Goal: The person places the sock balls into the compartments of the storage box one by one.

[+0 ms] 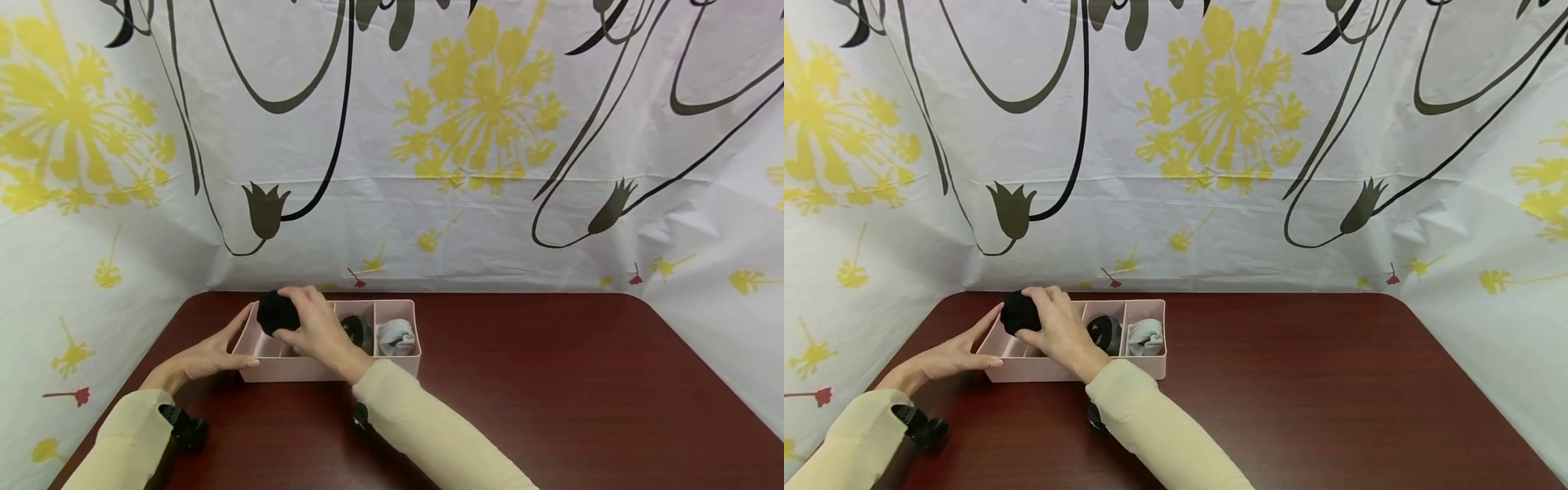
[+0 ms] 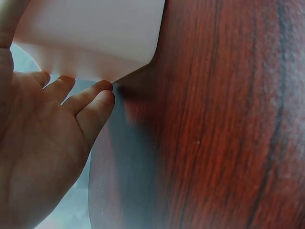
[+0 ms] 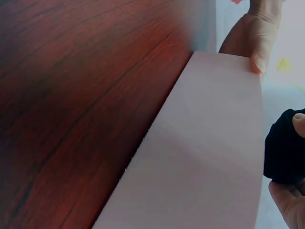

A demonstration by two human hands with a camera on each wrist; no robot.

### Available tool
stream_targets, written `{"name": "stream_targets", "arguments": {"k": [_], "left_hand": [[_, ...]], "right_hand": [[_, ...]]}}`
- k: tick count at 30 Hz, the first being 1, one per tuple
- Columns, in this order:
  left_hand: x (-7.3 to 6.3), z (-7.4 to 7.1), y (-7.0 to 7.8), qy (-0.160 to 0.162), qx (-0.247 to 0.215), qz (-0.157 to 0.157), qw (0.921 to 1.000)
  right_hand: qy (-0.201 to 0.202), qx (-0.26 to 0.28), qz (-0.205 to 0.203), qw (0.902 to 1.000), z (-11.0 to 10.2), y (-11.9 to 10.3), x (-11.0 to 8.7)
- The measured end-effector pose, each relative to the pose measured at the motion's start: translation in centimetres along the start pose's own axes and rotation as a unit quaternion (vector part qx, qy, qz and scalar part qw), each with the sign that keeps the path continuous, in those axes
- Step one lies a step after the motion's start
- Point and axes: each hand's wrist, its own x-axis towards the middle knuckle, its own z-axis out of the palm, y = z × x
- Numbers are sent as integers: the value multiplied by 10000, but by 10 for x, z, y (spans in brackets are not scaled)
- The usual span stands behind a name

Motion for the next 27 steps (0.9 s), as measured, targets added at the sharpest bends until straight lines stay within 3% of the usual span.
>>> {"name": "stream_targets", "arguments": {"k": [5,11,18,27], "left_hand": [[-2,0,0,16,148,-170,9997],[-1,-1,0,0,170,-94,9998],[1,0,0,18,69,-111,9999],[0,0,-1,7,58,-38,10000]], "right_hand": [[-73,-207,-166,9996,8,-3,2],[-203,-430,-267,9985,13,-3,4],[-326,-1010,-652,9922,13,-4,6],[-946,-1611,-607,9805,15,-14,14]]}}
